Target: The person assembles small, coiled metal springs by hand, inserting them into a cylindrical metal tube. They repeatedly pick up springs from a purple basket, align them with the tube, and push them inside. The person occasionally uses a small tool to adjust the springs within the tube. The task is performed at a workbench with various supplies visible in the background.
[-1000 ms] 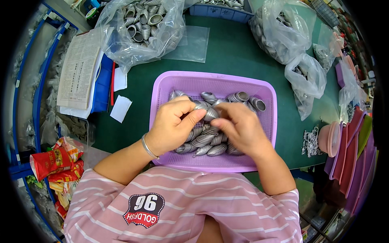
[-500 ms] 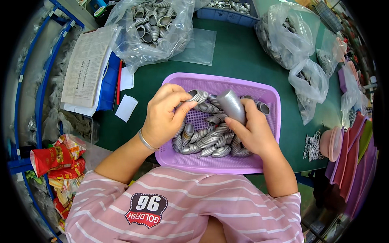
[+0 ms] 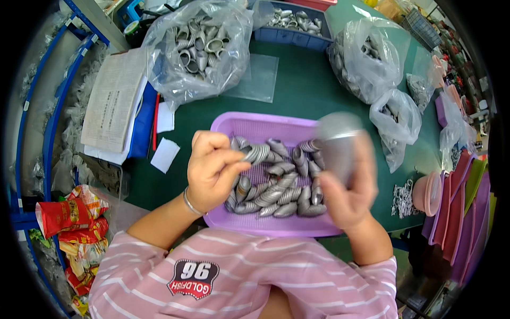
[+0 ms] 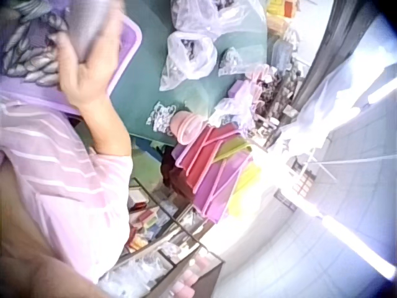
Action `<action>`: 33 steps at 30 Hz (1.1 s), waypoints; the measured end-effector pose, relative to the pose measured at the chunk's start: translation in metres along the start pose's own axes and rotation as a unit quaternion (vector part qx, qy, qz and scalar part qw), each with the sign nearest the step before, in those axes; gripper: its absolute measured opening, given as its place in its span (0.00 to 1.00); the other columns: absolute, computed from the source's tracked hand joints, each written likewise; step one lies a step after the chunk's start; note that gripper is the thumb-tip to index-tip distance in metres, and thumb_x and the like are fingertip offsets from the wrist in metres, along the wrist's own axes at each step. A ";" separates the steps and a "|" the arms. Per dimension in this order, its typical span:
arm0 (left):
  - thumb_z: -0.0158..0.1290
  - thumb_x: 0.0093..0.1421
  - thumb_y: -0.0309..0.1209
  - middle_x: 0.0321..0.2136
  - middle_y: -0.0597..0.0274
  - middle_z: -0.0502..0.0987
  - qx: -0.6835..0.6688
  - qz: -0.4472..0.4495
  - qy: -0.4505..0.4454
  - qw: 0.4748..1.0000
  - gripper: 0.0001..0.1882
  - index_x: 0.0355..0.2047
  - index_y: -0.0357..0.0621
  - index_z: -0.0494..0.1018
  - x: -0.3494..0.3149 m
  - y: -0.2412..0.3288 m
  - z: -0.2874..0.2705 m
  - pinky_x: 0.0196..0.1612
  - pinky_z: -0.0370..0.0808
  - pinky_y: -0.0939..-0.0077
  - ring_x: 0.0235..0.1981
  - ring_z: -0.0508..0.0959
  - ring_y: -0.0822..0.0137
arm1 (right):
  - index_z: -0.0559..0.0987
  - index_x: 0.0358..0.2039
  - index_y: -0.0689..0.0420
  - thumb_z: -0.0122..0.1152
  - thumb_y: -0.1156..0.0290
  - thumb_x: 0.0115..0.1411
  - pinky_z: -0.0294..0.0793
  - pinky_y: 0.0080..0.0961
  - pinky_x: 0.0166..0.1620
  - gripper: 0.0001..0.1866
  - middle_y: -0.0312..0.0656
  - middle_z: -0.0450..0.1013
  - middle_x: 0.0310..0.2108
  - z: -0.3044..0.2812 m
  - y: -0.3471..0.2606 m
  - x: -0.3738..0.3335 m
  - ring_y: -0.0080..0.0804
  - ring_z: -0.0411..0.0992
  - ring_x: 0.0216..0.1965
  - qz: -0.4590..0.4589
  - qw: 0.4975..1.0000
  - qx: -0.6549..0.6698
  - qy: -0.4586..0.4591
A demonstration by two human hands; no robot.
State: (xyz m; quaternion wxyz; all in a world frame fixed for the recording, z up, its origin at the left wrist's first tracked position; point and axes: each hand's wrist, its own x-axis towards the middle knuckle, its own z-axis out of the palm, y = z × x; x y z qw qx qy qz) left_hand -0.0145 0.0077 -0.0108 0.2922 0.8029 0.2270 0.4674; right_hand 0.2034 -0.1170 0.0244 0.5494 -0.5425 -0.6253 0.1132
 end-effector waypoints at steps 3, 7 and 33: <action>0.64 0.46 0.22 0.30 0.61 0.68 -0.049 -0.009 0.025 0.998 0.08 0.27 0.39 0.76 0.005 0.011 0.006 0.33 0.65 0.76 0.32 0.67 0.65 | 0.63 0.58 0.70 0.63 0.73 0.53 0.73 0.36 0.37 0.33 0.52 0.71 0.37 -0.002 -0.011 0.002 0.42 0.72 0.33 -0.071 0.991 0.116 0.017; 0.63 0.49 0.22 0.31 0.60 0.68 -0.110 -0.030 0.047 0.992 0.07 0.29 0.37 0.76 0.019 0.004 0.008 0.34 0.65 0.79 0.32 0.68 0.67 | 0.63 0.58 0.70 0.67 0.70 0.52 0.74 0.36 0.39 0.36 0.58 0.72 0.40 0.013 -0.001 -0.005 0.50 0.73 0.34 0.039 0.977 -0.088 -0.192; 0.59 0.58 0.29 0.38 0.57 0.68 -0.162 0.018 0.071 0.984 0.09 0.34 0.36 0.75 0.025 -0.004 -0.022 0.38 0.65 0.80 0.34 0.67 0.72 | 0.67 0.58 0.60 0.64 0.67 0.55 0.74 0.40 0.39 0.31 0.52 0.72 0.34 0.006 0.028 -0.009 0.51 0.73 0.35 0.096 0.981 -0.131 -0.104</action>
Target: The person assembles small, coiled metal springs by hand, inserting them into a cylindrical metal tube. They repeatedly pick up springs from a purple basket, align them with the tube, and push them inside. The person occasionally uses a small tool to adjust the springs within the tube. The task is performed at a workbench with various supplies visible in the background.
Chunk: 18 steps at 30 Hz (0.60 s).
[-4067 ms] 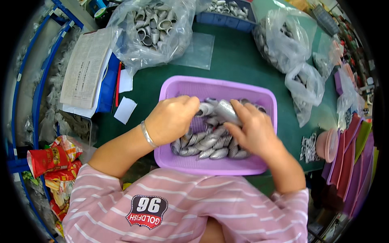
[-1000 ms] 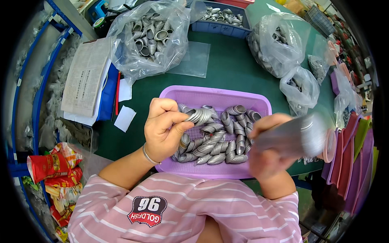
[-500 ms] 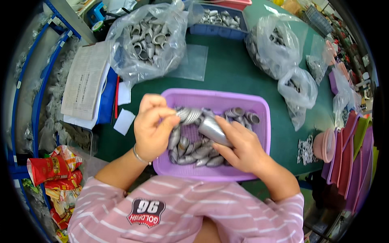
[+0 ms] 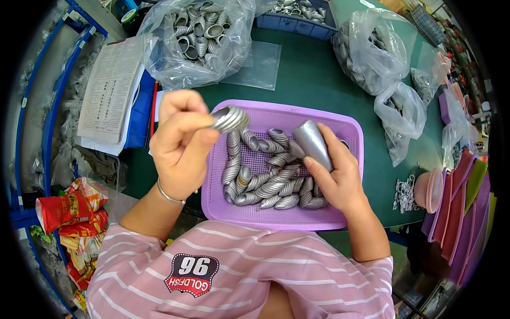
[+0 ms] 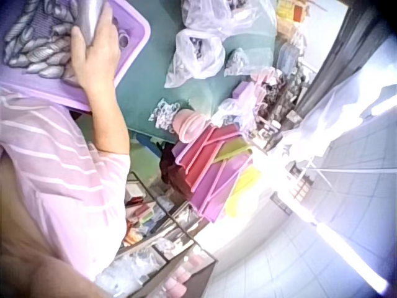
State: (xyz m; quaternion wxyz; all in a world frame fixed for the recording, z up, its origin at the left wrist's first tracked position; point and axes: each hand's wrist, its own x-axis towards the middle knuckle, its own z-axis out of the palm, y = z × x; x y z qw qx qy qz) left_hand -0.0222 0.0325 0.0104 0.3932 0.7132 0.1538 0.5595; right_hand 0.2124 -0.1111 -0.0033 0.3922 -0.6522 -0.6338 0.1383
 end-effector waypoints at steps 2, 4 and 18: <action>0.56 0.61 0.29 0.44 0.51 0.70 -0.046 -0.084 -0.016 0.995 0.08 0.34 0.36 0.75 0.000 -0.006 0.008 0.41 0.70 0.78 0.40 0.72 0.70 | 0.67 0.58 0.60 0.64 0.67 0.54 0.73 0.41 0.40 0.31 0.52 0.73 0.34 0.000 -0.002 -0.003 0.51 0.73 0.35 0.044 0.998 -0.040 -0.019; 0.50 0.65 0.30 0.48 0.44 0.72 -0.187 -0.267 -0.015 0.945 0.08 0.41 0.38 0.70 -0.004 -0.005 0.011 0.43 0.76 0.74 0.45 0.76 0.63 | 0.67 0.57 0.59 0.64 0.67 0.54 0.71 0.42 0.40 0.31 0.51 0.73 0.34 0.001 -0.001 -0.005 0.51 0.73 0.35 0.067 0.992 -0.097 -0.042; 0.67 0.42 0.15 0.40 0.47 0.79 0.001 -0.067 -0.183 0.981 0.41 0.56 0.36 0.59 -0.036 0.003 0.046 0.48 0.75 0.68 0.43 0.80 0.61 | 0.70 0.54 0.58 0.64 0.71 0.51 0.63 0.42 0.43 0.28 0.47 0.70 0.41 0.007 0.007 -0.010 0.46 0.68 0.43 0.037 0.953 -0.301 -0.026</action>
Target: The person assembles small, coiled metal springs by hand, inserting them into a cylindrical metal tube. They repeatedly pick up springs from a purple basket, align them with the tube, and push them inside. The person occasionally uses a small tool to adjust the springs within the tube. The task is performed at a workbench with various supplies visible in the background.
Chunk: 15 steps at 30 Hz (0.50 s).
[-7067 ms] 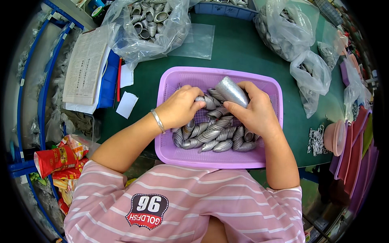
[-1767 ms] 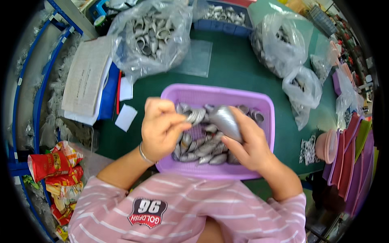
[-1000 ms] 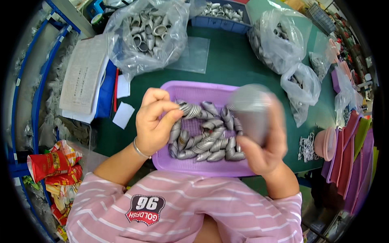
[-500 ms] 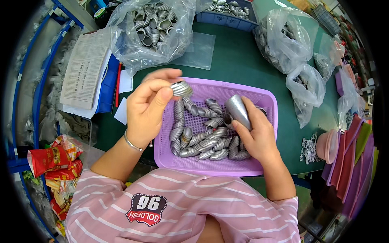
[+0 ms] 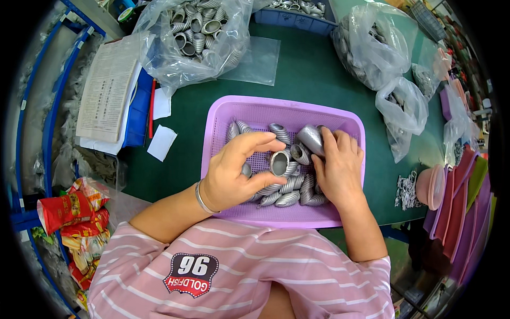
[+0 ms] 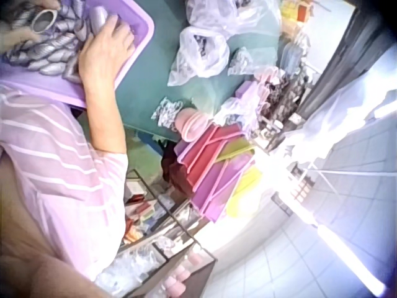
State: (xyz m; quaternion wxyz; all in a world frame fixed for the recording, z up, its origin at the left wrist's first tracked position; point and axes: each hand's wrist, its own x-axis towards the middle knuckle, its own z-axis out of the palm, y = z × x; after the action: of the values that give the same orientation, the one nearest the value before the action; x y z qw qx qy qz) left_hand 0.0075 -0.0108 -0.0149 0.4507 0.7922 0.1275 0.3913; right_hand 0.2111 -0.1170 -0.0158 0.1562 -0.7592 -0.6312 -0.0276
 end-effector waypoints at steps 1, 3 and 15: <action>0.67 0.43 0.15 0.39 0.48 0.79 0.001 0.017 0.000 1.000 0.41 0.56 0.36 0.58 -0.002 -0.001 0.000 0.48 0.76 0.67 0.42 0.80 0.60 | 0.71 0.53 0.58 0.64 0.72 0.50 0.62 0.42 0.45 0.27 0.47 0.69 0.42 0.000 -0.001 0.002 0.46 0.67 0.44 -0.025 0.999 0.000 0.034; 0.66 0.44 0.15 0.38 0.48 0.79 -0.006 0.042 -0.008 0.999 0.42 0.57 0.35 0.57 -0.006 -0.006 -0.002 0.46 0.77 0.66 0.42 0.81 0.59 | 0.72 0.50 0.58 0.65 0.73 0.50 0.60 0.42 0.47 0.25 0.46 0.68 0.44 0.001 -0.001 0.001 0.45 0.66 0.45 -0.042 0.996 0.060 0.048; 0.58 0.50 0.10 0.42 0.44 0.77 -0.129 0.064 0.002 0.990 0.36 0.57 0.39 0.58 -0.007 -0.003 0.001 0.51 0.77 0.56 0.46 0.78 0.48 | 0.73 0.49 0.59 0.66 0.70 0.52 0.64 0.36 0.47 0.23 0.44 0.69 0.43 -0.005 -0.011 0.005 0.40 0.69 0.44 -0.134 0.951 0.280 -0.012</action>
State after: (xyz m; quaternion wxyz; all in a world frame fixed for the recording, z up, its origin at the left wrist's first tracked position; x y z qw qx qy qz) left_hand 0.0043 -0.0136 -0.0213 0.5230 0.7333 0.0257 0.4337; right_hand 0.2026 -0.1123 -0.0073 0.3497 -0.5940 -0.7110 0.1390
